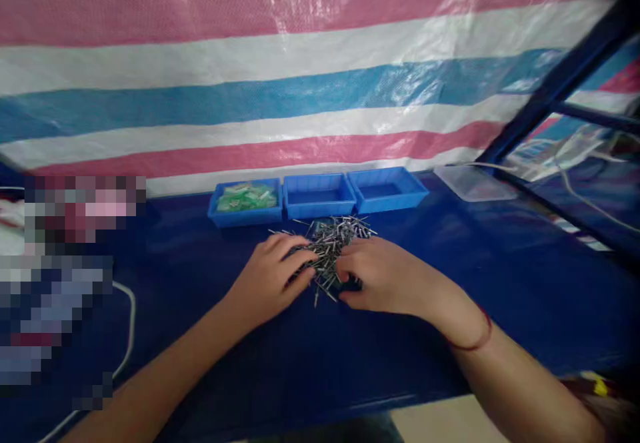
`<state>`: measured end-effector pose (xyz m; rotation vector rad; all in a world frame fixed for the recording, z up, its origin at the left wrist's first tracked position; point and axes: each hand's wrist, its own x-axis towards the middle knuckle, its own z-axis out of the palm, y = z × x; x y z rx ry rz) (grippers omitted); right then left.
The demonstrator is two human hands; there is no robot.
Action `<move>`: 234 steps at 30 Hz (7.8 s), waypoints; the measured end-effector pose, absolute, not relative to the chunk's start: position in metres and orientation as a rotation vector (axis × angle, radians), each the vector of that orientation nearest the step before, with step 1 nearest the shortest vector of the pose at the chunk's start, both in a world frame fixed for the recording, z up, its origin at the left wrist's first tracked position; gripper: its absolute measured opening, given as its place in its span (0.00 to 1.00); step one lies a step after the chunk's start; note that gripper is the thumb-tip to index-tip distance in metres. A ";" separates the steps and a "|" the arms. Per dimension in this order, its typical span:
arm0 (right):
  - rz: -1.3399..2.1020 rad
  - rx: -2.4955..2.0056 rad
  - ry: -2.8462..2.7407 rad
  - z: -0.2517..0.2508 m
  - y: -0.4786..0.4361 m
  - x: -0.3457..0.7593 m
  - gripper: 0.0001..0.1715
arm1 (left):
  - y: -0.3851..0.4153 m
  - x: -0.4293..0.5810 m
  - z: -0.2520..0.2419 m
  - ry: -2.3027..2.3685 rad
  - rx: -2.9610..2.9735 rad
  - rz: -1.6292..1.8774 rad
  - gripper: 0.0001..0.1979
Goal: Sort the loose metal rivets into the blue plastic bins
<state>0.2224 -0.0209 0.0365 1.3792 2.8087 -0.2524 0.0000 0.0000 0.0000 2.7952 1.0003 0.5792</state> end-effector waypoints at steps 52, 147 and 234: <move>-0.536 1.762 3.112 0.043 -0.015 0.224 0.07 | -0.007 0.009 -0.025 1.151 2.494 0.764 0.33; -0.376 1.679 2.986 -0.004 0.016 0.232 0.19 | 0.079 0.055 0.011 1.127 2.864 -0.056 0.13; -0.602 1.927 2.771 -0.019 0.007 0.259 0.52 | 0.116 -0.062 0.017 1.798 2.712 0.491 0.24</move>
